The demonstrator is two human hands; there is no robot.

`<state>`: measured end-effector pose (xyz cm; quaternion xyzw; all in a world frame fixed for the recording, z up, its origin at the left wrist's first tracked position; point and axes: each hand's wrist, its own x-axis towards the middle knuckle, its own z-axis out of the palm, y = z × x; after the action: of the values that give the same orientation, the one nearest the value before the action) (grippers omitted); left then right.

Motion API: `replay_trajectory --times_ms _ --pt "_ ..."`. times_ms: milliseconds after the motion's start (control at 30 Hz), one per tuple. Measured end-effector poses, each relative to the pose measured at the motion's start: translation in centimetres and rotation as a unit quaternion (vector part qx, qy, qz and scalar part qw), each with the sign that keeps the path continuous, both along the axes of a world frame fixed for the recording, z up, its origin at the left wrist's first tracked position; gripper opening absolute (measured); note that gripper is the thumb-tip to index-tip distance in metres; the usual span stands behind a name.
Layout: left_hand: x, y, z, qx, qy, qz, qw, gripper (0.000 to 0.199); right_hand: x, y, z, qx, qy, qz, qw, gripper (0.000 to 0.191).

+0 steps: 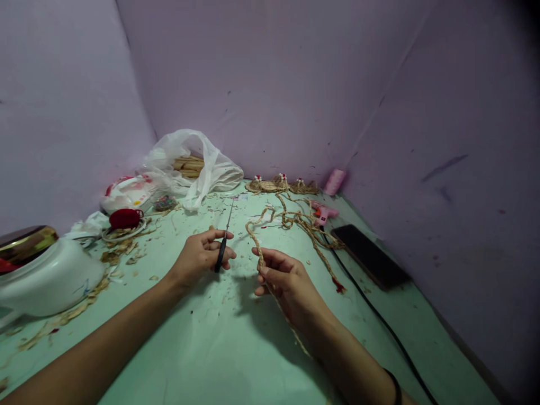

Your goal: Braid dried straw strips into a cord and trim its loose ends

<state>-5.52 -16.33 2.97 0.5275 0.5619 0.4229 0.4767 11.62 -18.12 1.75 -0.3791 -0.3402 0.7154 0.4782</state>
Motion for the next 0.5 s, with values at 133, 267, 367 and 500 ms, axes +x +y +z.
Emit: replay_trajectory --times_ms 133,267,367,500 --pt "0.2 -0.7 -0.4 0.101 0.106 -0.034 0.989 0.037 -0.1 0.1 0.1 -0.013 0.01 0.004 1.0 0.034" --pt "0.2 -1.7 -1.0 0.293 0.329 -0.131 0.888 0.038 0.0 0.2 0.1 -0.02 0.031 0.002 0.999 0.029" --pt "0.1 -1.9 -1.7 0.342 0.427 -0.149 0.824 0.048 0.0 0.2 0.0 -0.014 0.044 0.0 0.999 0.028" --pt "0.0 -1.7 -1.9 0.347 0.477 -0.146 0.794 0.051 0.0 0.2 -0.1 0.001 0.044 -0.011 0.999 0.029"
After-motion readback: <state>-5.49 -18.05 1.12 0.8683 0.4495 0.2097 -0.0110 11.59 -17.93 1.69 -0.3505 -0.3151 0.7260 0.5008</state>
